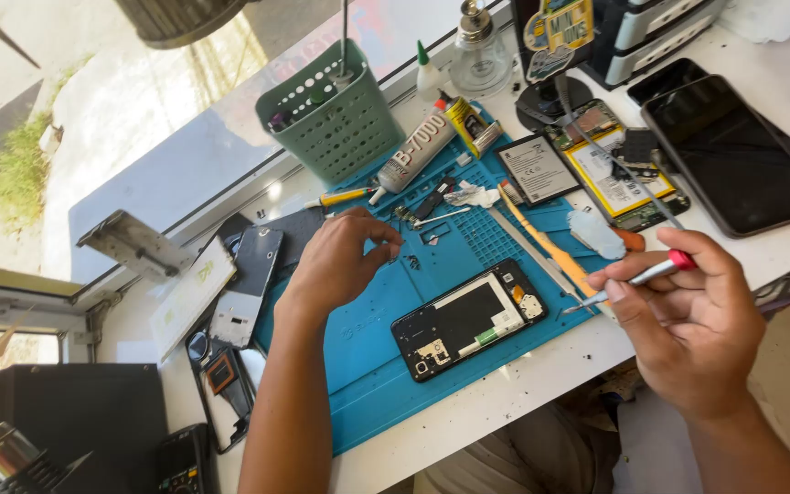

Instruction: Repairing a mobile phone by manipulating internal components and using a screwdriver

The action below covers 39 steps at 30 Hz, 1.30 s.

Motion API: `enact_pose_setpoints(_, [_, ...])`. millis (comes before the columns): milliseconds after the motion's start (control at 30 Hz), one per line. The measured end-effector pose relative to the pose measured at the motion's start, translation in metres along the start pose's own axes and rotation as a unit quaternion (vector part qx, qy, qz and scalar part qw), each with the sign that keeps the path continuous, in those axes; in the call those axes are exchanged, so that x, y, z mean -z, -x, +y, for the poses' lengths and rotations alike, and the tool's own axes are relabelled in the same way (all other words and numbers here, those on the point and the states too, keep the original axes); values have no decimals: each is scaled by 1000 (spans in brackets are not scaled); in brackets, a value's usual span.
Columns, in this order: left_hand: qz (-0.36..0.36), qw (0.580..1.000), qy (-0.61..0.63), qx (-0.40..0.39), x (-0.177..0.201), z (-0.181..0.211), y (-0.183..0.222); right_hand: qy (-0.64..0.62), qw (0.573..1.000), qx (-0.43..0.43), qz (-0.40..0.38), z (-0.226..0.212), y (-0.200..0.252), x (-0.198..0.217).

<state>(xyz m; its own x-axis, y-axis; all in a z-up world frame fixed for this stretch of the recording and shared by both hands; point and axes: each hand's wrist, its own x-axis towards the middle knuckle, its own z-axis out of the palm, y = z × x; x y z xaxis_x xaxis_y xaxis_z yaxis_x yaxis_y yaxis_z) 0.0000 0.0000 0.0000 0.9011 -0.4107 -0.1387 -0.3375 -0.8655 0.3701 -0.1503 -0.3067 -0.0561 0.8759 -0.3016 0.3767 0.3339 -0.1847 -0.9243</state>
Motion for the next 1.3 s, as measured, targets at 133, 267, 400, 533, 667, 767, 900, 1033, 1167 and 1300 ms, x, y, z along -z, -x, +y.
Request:
enact_pose_setpoints(133, [-46, 998, -21, 35, -10, -2, 0, -3, 1000, 1, -5, 1, 2, -5])
enact_pose_setpoints(267, [-66, 996, -57, 25, -17, 7, -3, -5, 1000, 5, -1, 0, 3, -5])
enact_pose_setpoints(400, [-65, 995, -77, 13, -30, 5, -8, -5, 1000, 13, -8, 3, 3, -4])
enact_pose_setpoints(533, [-59, 995, -75, 5, -33, 5, -8, -3, 1000, 12, -6, 3, 3, -3])
enact_pose_setpoints(667, [-59, 993, -96, 19, -33, 9, -6, -5, 1000, 2, 1, 4, 2, -3])
enact_pose_setpoints(767, [-53, 991, -122, 3, -36, 13, -7, -16, 1000, -12, 11, 4, 2, -3])
enact_pose_setpoints(900, [-63, 986, -153, -14, -37, 12, -7, -24, 1000, -16, 10, 3, 2, -2])
enact_pose_setpoints(1033, [-58, 987, -149, -27, -39, 7, -5, -19, 1000, -14, 7, 5, 2, 1])
enact_pose_setpoints(1167, [-55, 986, -150, -45, -40, 2, -4, -18, 1000, -4, 1, 5, 3, 1])
enact_pose_setpoints(1300, [-77, 987, -129, -50, -35, 0, -3, -12, 1000, -5, -1, 5, 2, 3])
